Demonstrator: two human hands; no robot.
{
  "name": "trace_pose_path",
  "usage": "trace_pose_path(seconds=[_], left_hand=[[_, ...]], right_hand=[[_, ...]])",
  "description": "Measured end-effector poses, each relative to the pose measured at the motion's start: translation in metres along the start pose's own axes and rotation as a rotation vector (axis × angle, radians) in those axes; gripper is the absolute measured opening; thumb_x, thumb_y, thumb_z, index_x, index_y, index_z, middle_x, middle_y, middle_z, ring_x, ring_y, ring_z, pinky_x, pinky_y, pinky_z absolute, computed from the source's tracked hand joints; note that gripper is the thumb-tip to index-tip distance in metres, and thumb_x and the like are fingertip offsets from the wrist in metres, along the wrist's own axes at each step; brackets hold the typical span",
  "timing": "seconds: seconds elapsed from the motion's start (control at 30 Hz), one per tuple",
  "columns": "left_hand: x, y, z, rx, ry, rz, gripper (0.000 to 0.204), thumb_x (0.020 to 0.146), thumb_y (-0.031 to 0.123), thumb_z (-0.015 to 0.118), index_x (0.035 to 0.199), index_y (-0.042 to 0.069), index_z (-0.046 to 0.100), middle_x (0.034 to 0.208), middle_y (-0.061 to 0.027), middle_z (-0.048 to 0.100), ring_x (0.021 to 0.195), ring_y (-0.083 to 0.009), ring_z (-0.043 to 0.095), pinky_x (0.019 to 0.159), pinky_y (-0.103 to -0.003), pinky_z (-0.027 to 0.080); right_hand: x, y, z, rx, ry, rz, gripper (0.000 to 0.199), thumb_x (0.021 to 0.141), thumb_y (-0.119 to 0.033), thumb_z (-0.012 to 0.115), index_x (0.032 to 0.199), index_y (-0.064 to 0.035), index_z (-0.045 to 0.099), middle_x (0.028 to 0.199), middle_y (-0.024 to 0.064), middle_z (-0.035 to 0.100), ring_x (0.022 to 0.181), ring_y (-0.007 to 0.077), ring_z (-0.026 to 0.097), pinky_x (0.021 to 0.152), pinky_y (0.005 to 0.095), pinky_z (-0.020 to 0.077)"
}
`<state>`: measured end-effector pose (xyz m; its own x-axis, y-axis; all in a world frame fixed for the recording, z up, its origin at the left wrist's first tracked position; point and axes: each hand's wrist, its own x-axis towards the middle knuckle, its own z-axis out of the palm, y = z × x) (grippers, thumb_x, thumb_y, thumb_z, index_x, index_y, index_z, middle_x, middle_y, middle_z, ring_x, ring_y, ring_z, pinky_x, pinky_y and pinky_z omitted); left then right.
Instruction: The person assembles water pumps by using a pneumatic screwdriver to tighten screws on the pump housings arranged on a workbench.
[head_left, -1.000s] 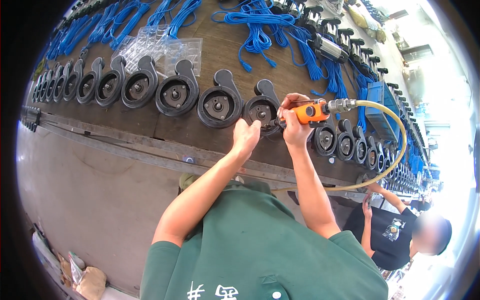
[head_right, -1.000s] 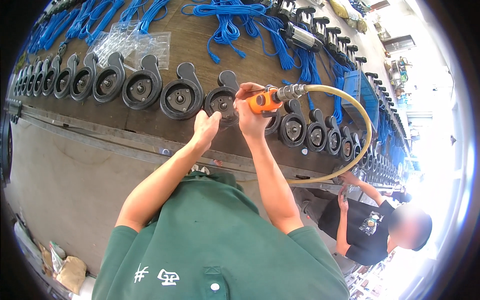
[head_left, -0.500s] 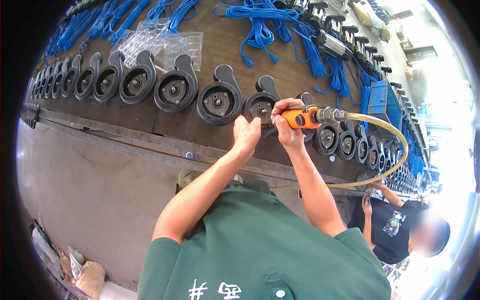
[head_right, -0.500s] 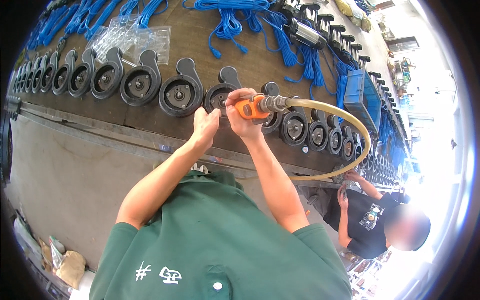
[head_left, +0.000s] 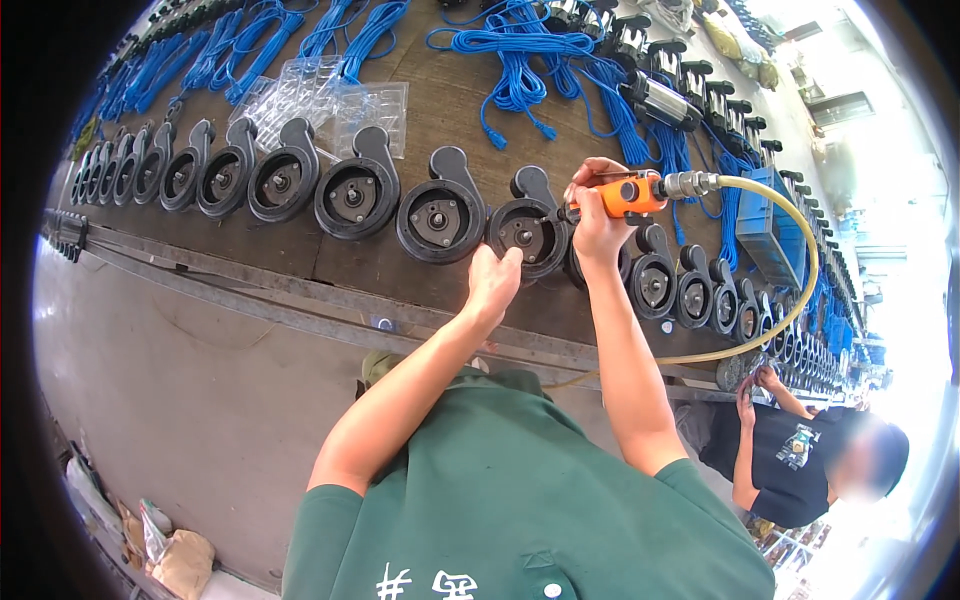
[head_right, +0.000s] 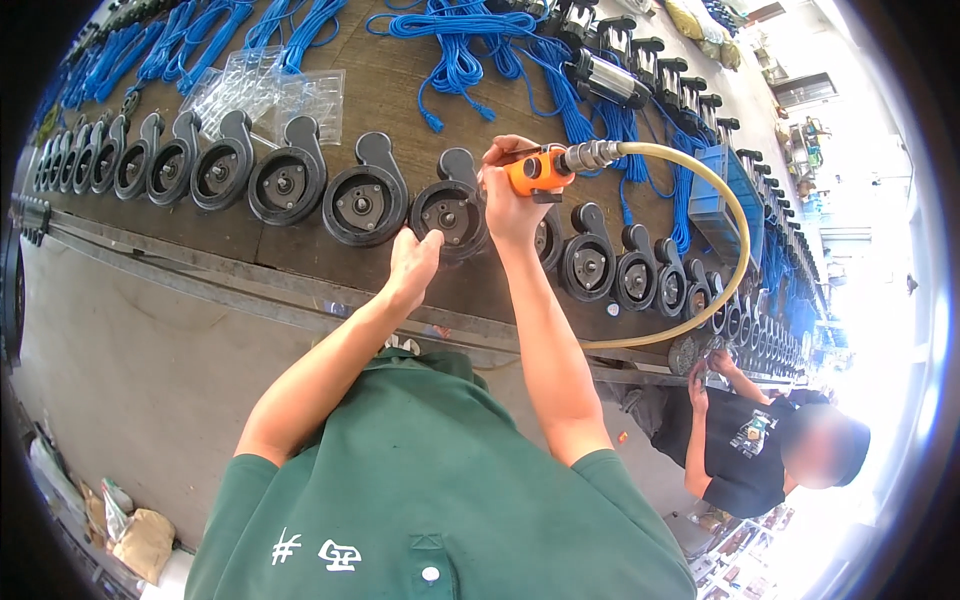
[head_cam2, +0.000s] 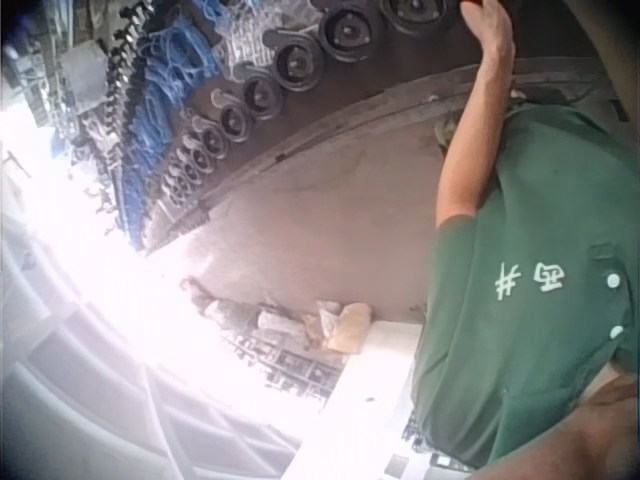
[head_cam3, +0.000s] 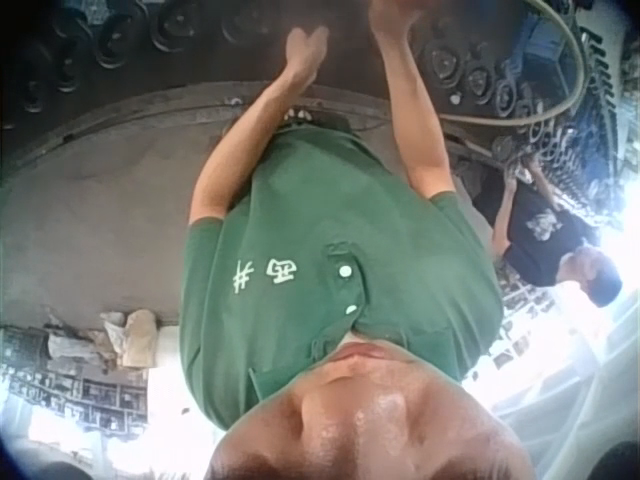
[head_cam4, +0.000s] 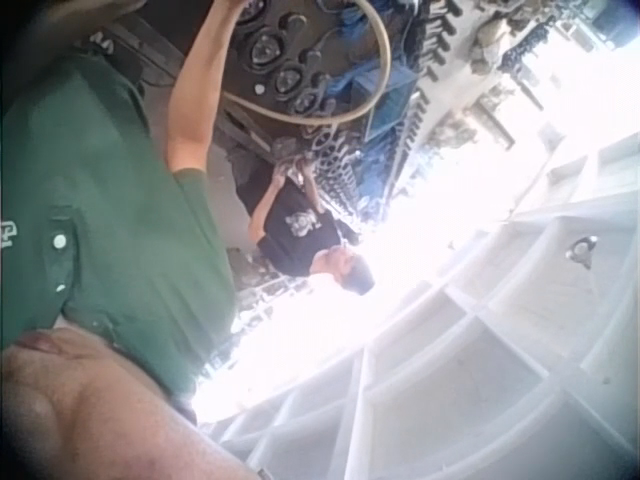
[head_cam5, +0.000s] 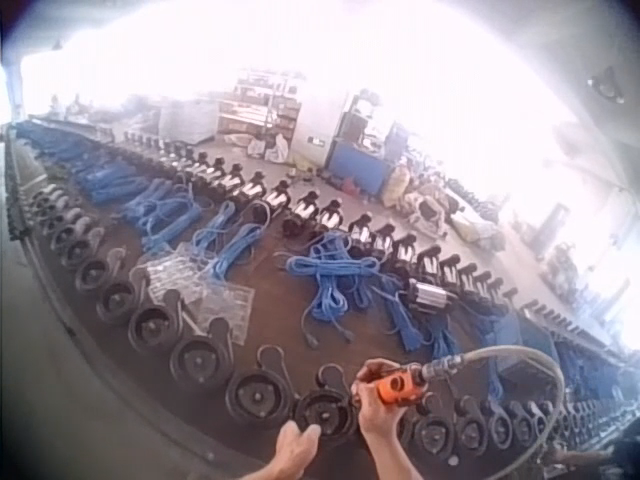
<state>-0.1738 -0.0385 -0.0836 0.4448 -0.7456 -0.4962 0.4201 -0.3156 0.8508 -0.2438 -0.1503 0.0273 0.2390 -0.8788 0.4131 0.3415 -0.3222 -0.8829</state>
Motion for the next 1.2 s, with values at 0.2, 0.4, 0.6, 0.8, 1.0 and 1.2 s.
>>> trace_pose_path(seconds=[0.2, 0.4, 0.6, 0.8, 1.0, 1.2], left_hand=[[-0.007, 0.011, 0.003, -0.054, 0.023, 0.061, 0.017, 0.087, 0.008, 0.058, 0.097, -0.005, 0.064, 0.09, -0.0134, 0.068, 0.078, -0.0191, 0.064, 0.068, -0.035, 0.053], [-0.008, 0.009, 0.0, -0.057, 0.035, 0.008, 0.033, 0.085, 0.013, 0.058, 0.113, -0.003, 0.067, 0.103, -0.0177, 0.072, 0.095, -0.0261, 0.069, 0.087, -0.039, 0.052], [-0.027, 0.034, 0.008, 0.015, 0.092, -0.009, 0.032, 0.085, 0.013, 0.059, 0.111, -0.004, 0.067, 0.101, -0.0156, 0.073, 0.09, -0.0234, 0.068, 0.083, -0.038, 0.053], [-0.015, 0.002, 0.002, -0.082, -0.04, 0.009, 0.018, 0.092, 0.015, 0.063, 0.1, -0.001, 0.066, 0.09, -0.0086, 0.069, 0.073, -0.0185, 0.065, 0.062, -0.033, 0.054], [-0.084, 0.059, 0.008, 0.198, -0.43, -0.132, 0.024, 0.093, 0.018, 0.066, 0.105, -0.002, 0.069, 0.101, -0.0122, 0.069, 0.087, -0.0268, 0.067, 0.076, -0.039, 0.055], [-0.031, 0.097, 0.064, 1.178, -0.324, 1.021, 0.032, 0.081, 0.02, 0.077, 0.111, 0.008, 0.075, 0.124, -0.0191, 0.062, 0.118, -0.0372, 0.053, 0.102, -0.044, 0.045]], right_hand=[[-0.001, 0.014, 0.0, -0.008, -0.004, -0.002, 0.027, 0.079, 0.01, 0.059, 0.106, 0.0025, 0.061, 0.086, 0.0081, 0.066, 0.067, 0.0121, 0.063, 0.059, 0.0242, 0.052], [-0.001, 0.012, 0.001, -0.027, -0.153, 0.074, 0.026, 0.077, 0.01, 0.061, 0.102, 0.0016, 0.063, 0.086, 0.0065, 0.066, 0.073, 0.011, 0.064, 0.061, 0.0233, 0.0523], [0.0, 0.026, -0.004, -0.09, -0.163, 0.055, 0.026, 0.075, 0.009, 0.065, 0.099, 0.0011, 0.061, 0.088, 0.0074, 0.068, 0.078, 0.0132, 0.067, 0.071, 0.0271, 0.0549], [0.006, 0.001, 0.009, -0.048, -0.208, 0.03, 0.027, 0.077, 0.009, 0.063, 0.103, 0.0028, 0.064, 0.093, 0.0077, 0.068, 0.084, 0.0121, 0.066, 0.074, 0.027, 0.054], [-0.011, -0.082, -0.04, 0.092, 0.048, -0.113, 0.029, 0.084, 0.006, 0.063, 0.112, 0.0011, 0.06, 0.093, 0.0078, 0.066, 0.077, 0.01, 0.062, 0.068, 0.0231, 0.0525], [-0.041, -0.103, -0.104, 0.018, 0.219, -0.123, 0.028, 0.084, 0.008, 0.062, 0.11, 0.0, 0.059, 0.093, 0.0075, 0.066, 0.078, 0.0097, 0.062, 0.068, 0.0237, 0.0531]])
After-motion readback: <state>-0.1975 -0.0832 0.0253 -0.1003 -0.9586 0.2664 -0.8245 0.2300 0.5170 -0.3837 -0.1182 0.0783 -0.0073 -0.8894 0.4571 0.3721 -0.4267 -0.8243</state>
